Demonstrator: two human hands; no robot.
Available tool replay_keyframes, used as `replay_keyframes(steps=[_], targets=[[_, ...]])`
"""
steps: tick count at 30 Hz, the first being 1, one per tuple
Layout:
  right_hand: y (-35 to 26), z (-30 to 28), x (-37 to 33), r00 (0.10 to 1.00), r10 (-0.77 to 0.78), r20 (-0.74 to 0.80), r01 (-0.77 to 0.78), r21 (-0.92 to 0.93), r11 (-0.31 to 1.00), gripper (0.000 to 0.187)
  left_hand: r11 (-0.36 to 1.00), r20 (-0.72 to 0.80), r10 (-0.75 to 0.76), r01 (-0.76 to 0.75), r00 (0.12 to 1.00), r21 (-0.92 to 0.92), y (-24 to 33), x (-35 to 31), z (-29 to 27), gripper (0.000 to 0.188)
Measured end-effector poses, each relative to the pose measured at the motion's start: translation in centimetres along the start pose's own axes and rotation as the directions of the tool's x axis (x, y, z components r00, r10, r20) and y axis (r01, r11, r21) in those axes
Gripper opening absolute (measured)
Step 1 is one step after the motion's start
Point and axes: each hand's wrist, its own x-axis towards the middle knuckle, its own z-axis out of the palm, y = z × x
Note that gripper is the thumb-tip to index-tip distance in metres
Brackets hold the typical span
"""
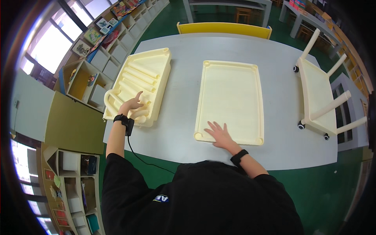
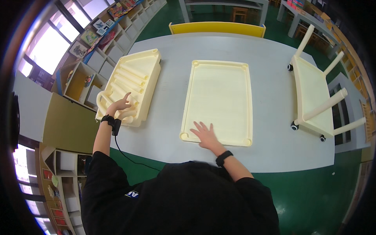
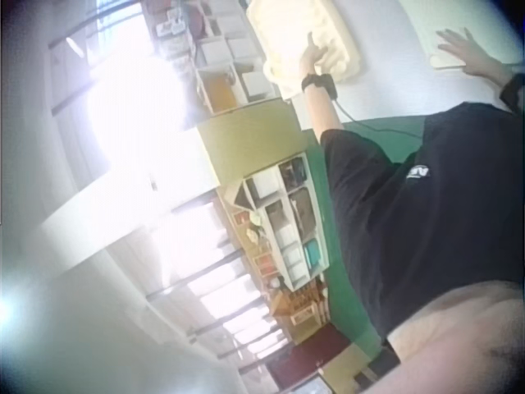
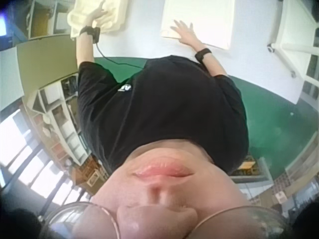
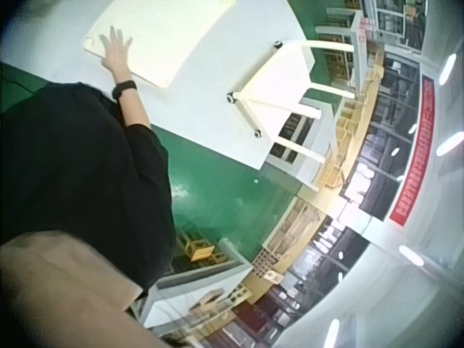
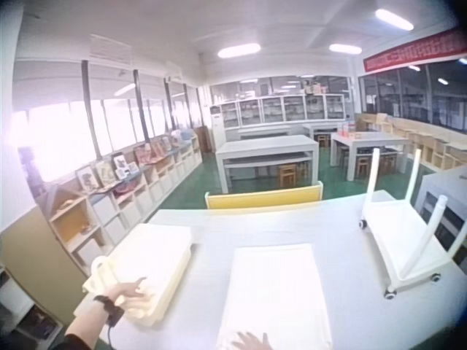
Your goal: The person pulls apart the sections and legs of a plastic utility cart, placing the individual shelves and supports onto a table.
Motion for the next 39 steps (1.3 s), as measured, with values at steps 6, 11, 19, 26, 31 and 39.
replay_keyframes(steps=[6, 11, 19, 26, 31, 39], targets=[[4.4, -0.8, -8.7, 0.981, 0.053, -0.189, -0.104, -0.272, 0.957, 0.045, 0.963, -0.133, 0.266, -0.270, 0.955, -0.017, 1.7, 0.7, 0.1, 0.075], [7.4, -1.4, -14.1, 0.937, 0.149, -0.315, -0.245, -0.293, 0.924, 0.037, 0.876, -0.155, 0.482, -0.478, 0.862, 0.067, 11.6, -3.1, -0.5, 0.058], [8.8, -2.3, -15.0, 0.929, 0.167, -0.331, -0.248, -0.218, 0.944, 0.034, 0.660, 0.212, 0.706, -0.737, 0.675, 0.150, 23.7, -8.7, 6.8, 0.052], [7.1, -3.9, -14.6, 0.934, 0.094, -0.345, -0.183, -0.236, 0.954, 0.032, 0.531, 0.068, 0.837, -0.835, 0.544, 0.146, 28.4, -8.7, 16.2, 0.065], [3.4, -6.3, -13.1, 0.915, 0.128, -0.384, -0.208, -0.175, 0.962, 0.032, 0.539, -0.121, 0.840, -0.784, 0.529, 0.308, 30.8, -9.0, 20.0, 0.066], [-0.1, -8.4, -11.3, 0.837, 0.112, -0.536, -0.183, -0.081, 0.980, 0.031, 0.492, -0.293, 0.870, -0.738, 0.397, 0.462, 32.7, -10.9, 20.1, 0.041]])
